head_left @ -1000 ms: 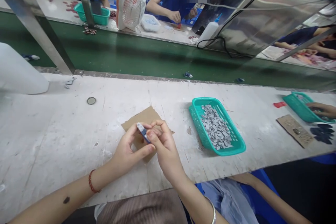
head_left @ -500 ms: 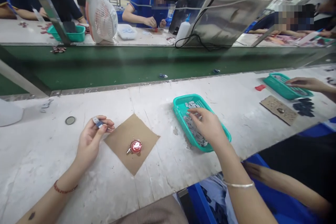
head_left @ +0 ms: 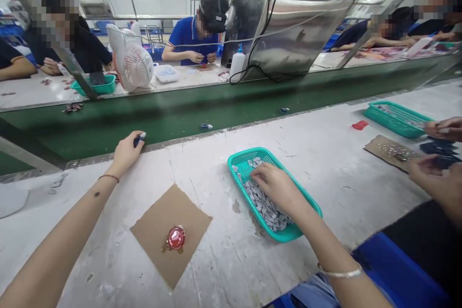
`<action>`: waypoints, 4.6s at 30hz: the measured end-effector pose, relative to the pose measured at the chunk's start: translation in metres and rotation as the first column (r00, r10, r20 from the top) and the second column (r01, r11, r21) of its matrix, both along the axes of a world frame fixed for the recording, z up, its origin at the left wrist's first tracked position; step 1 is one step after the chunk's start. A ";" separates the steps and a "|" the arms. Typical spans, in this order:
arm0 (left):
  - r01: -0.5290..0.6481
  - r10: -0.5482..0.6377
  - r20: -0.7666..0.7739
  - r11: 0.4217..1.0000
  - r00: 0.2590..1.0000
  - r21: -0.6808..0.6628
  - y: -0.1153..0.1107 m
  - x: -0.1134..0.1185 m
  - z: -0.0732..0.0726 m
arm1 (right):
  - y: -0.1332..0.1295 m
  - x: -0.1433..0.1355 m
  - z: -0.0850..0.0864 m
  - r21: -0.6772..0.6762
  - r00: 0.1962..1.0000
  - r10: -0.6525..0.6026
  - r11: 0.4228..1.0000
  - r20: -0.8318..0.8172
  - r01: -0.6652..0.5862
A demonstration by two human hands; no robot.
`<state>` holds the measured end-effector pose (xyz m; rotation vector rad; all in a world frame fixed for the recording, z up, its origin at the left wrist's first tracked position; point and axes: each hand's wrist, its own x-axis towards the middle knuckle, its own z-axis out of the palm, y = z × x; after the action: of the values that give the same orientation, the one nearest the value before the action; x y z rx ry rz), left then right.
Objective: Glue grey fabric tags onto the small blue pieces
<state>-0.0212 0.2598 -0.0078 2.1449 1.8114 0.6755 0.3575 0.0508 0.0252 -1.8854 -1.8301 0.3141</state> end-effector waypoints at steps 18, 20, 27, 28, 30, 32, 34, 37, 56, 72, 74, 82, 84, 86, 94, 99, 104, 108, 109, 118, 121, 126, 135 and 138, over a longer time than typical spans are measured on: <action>0.429 -0.427 0.091 0.903 0.900 -0.008 0.039 0.155 0.002 | -0.110 -0.091 -0.053 -0.047 0.968 0.212 0.974 -0.136 -0.220; 0.399 -0.385 0.188 0.916 0.904 -0.044 0.042 0.161 0.002 | -0.116 -0.091 -0.056 0.006 0.973 0.195 0.981 -0.124 -0.196; 0.341 -0.150 0.653 0.924 0.743 -0.175 0.009 0.142 0.011 | -0.126 -0.088 -0.060 0.040 0.974 0.200 0.980 -0.109 -0.196; 0.363 -0.125 0.709 0.911 0.694 -0.196 -0.003 0.135 0.013 | -0.125 -0.088 -0.059 0.036 0.974 0.196 0.981 -0.118 -0.193; 0.410 -0.075 0.792 0.883 0.606 -0.230 -0.029 0.116 0.015 | -0.122 -0.088 -0.057 0.028 0.972 0.190 0.982 -0.138 -0.188; 0.433 -0.021 0.836 0.862 0.549 -0.263 -0.058 0.095 0.016 | -0.118 -0.089 -0.056 0.026 0.971 0.188 0.982 -0.150 -0.187; 0.449 0.045 0.868 0.842 0.494 -0.300 -0.085 0.074 0.016 | -0.116 -0.090 -0.055 0.038 0.974 0.179 0.984 -0.140 -0.175; 0.490 0.188 0.910 0.793 0.369 -0.363 -0.122 0.044 0.016 | -0.115 -0.093 -0.053 0.052 0.981 0.159 0.987 -0.110 -0.155; 0.374 0.115 0.957 0.903 0.267 -0.213 -0.214 -0.003 -0.021 | -0.070 -0.155 -0.006 0.020 0.932 0.304 0.952 -0.197 -0.306; 0.423 0.074 0.959 0.886 0.274 -0.189 -0.217 -0.005 -0.030 | -0.044 -0.187 -0.003 -0.046 0.886 0.461 0.885 -0.054 -0.463; 0.421 0.075 0.957 0.886 0.279 -0.193 -0.218 -0.004 -0.029 | -0.043 -0.186 -0.001 -0.058 0.898 0.420 0.901 -0.134 -0.430; 0.444 0.079 0.966 0.877 0.245 -0.184 -0.221 -0.003 -0.027 | -0.032 -0.184 0.013 -0.313 0.716 -0.078 0.928 -0.694 -0.203; 0.448 0.089 0.966 0.873 0.244 -0.193 -0.221 -0.003 -0.025 | -0.030 -0.187 0.013 -0.319 0.683 -0.108 0.928 -0.722 -0.191; 0.449 0.096 0.965 0.871 0.242 -0.199 -0.222 -0.003 -0.024 | -0.027 -0.191 0.013 -0.302 0.670 -0.101 0.934 -0.735 -0.190; 0.447 0.092 0.968 0.874 0.233 -0.191 -0.224 -0.002 -0.024 | -0.020 -0.206 0.014 -0.245 0.645 -0.012 0.930 -0.764 -0.274; 0.446 0.093 0.968 0.874 0.234 -0.192 -0.223 -0.003 -0.025 | -0.019 -0.209 0.018 -0.225 0.679 0.051 0.923 -0.732 -0.312; 0.447 0.085 0.966 0.874 0.243 -0.190 -0.223 -0.002 -0.027 | -0.019 -0.210 0.017 -0.160 0.755 0.145 0.935 -0.639 -0.315; 0.435 0.091 0.959 0.877 0.267 -0.204 -0.224 -0.002 -0.026 | -0.019 -0.210 0.017 -0.133 0.794 0.196 0.935 -0.575 -0.328; 0.432 0.090 0.958 0.878 0.273 -0.206 -0.224 -0.002 -0.026 | -0.019 -0.210 0.017 -0.132 0.797 0.204 0.934 -0.568 -0.332; 0.435 0.100 0.965 0.878 0.241 -0.199 -0.228 -0.002 -0.016 | -0.019 -0.204 0.015 -0.266 0.636 0.051 0.880 -0.770 -0.393; 0.485 0.067 0.980 0.861 0.186 -0.151 -0.231 -0.003 -0.006 | -0.024 -0.208 0.009 -0.270 0.545 -0.044 0.900 -0.837 -0.342; 0.575 0.070 0.991 0.809 0.114 -0.123 -0.236 -0.002 0.002 | -0.036 -0.228 0.007 -0.303 0.485 -0.084 0.868 -0.871 -0.394; 0.456 0.058 0.975 0.877 0.215 -0.153 -0.239 -0.002 -0.003 | -0.047 -0.244 0.000 -0.253 0.502 -0.098 0.934 -0.859 -0.251; 0.466 0.068 0.979 0.872 0.192 -0.152 -0.239 -0.001 -0.002 | -0.050 -0.246 0.000 -0.261 0.441 -0.138 0.937 -0.887 -0.231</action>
<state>-0.0224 0.0209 -0.0096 1.0333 0.7516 1.0801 0.1117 0.0009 0.0248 -1.3378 -1.0631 1.4550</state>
